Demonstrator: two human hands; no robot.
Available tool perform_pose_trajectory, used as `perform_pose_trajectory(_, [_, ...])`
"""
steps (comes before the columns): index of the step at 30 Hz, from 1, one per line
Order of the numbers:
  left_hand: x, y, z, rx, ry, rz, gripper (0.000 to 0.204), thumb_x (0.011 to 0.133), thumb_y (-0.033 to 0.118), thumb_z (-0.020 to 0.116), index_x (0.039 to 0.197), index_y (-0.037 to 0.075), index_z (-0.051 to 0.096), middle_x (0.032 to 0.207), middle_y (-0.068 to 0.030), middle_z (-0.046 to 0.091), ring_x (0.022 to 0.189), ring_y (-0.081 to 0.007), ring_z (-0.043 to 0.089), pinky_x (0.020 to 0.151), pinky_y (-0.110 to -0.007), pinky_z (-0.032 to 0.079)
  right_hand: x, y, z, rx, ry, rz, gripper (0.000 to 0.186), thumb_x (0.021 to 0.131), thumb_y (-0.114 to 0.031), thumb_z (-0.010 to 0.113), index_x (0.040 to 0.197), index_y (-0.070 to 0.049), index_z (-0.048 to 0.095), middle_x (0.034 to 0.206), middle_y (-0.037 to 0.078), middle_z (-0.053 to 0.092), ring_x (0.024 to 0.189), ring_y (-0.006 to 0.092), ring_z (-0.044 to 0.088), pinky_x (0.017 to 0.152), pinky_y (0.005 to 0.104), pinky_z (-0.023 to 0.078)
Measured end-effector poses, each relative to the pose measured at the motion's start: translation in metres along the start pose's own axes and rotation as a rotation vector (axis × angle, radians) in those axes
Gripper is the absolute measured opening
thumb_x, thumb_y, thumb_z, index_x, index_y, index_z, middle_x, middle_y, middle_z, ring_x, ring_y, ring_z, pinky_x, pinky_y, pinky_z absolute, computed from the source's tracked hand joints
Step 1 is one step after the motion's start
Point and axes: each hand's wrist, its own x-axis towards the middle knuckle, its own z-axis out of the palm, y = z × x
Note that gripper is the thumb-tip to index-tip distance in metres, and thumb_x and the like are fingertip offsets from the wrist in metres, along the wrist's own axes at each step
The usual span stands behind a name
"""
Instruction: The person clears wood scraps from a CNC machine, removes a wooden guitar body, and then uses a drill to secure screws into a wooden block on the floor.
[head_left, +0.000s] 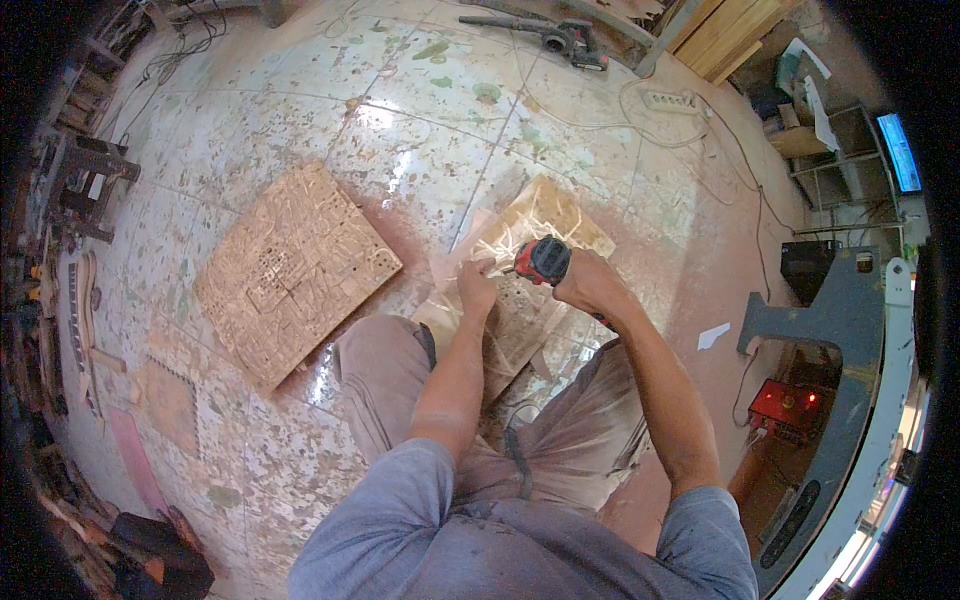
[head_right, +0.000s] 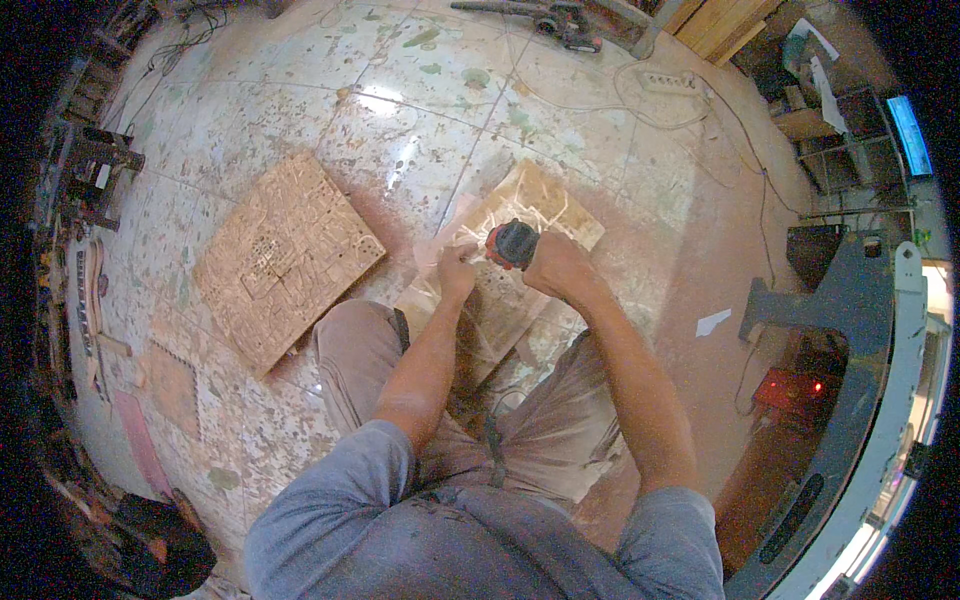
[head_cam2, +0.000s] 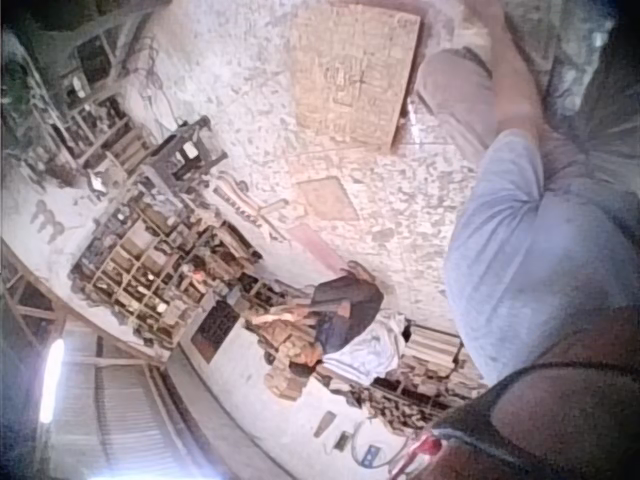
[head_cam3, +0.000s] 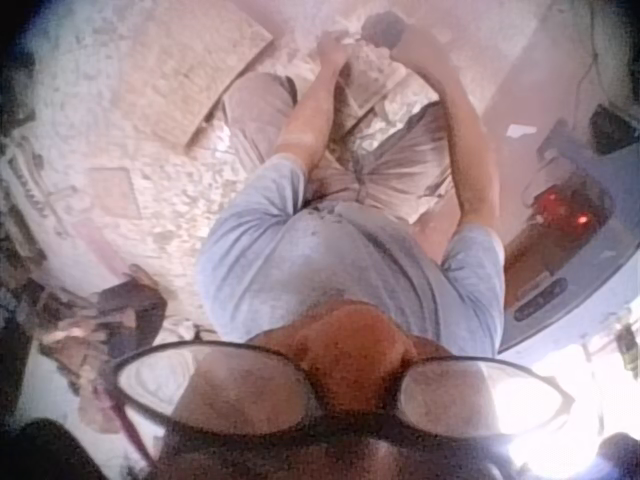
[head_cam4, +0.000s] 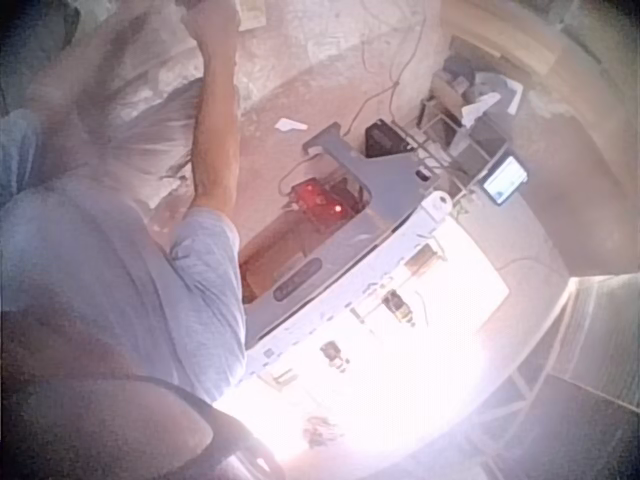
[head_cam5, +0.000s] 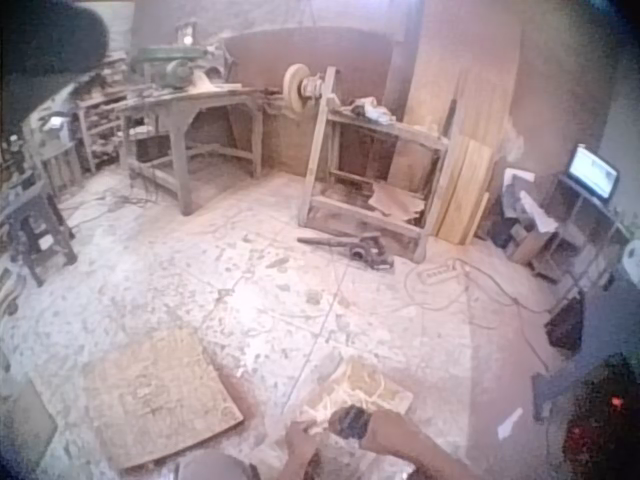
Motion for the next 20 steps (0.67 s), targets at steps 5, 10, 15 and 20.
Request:
perform_pose_trajectory(5, [0.002, 0.0, -0.002, 0.008, 0.01, 0.045, 0.035, 0.067, 0.008, 0.078, 0.102, 0.01, 0.076, 0.092, -0.0148, 0.064, 0.089, -0.0328, 0.063, 0.081, -0.041, 0.049, 0.002, -0.002, 0.001, -0.044, 0.032, -0.003, 0.032, 0.07, -0.018, 0.065, 0.089, 0.008, 0.069, 0.095, 0.03, 0.069, 0.093, 0.0433, 0.069, 0.083, 0.0494, 0.055])
perform_pose_trajectory(10, [0.0, 0.008, -0.005, 0.054, 0.027, 0.047, 0.038, 0.073, -0.008, 0.058, 0.102, 0.009, 0.076, 0.095, -0.0134, 0.07, 0.091, -0.0279, 0.067, 0.082, -0.037, 0.052, 0.001, -0.006, -0.001, -0.059, 0.012, -0.029, 0.033, 0.07, -0.019, 0.065, 0.089, 0.008, 0.069, 0.094, 0.029, 0.069, 0.09, 0.0433, 0.069, 0.081, 0.0489, 0.055])
perform_pose_trajectory(15, [0.0, 0.015, -0.006, -0.005, -0.018, -0.042, 0.037, 0.074, -0.008, 0.055, 0.101, 0.006, 0.075, 0.099, -0.0148, 0.072, 0.094, -0.0269, 0.069, 0.084, -0.036, 0.053, -0.006, -0.018, -0.01, -0.084, -0.007, 0.02, 0.033, 0.07, -0.019, 0.066, 0.092, 0.005, 0.07, 0.094, 0.027, 0.07, 0.09, 0.0419, 0.07, 0.081, 0.0477, 0.056])
perform_pose_trajectory(20, [0.008, 0.006, -0.007, 0.025, -0.093, -0.067, 0.037, 0.08, -0.004, 0.057, 0.11, 0.007, 0.074, 0.109, -0.0165, 0.072, 0.103, -0.027, 0.069, 0.09, -0.035, 0.052, -0.007, -0.024, -0.021, -0.353, -0.062, -0.148, 0.03, 0.072, -0.021, 0.068, 0.095, -0.002, 0.073, 0.097, 0.024, 0.072, 0.093, 0.0384, 0.071, 0.084, 0.0469, 0.056])
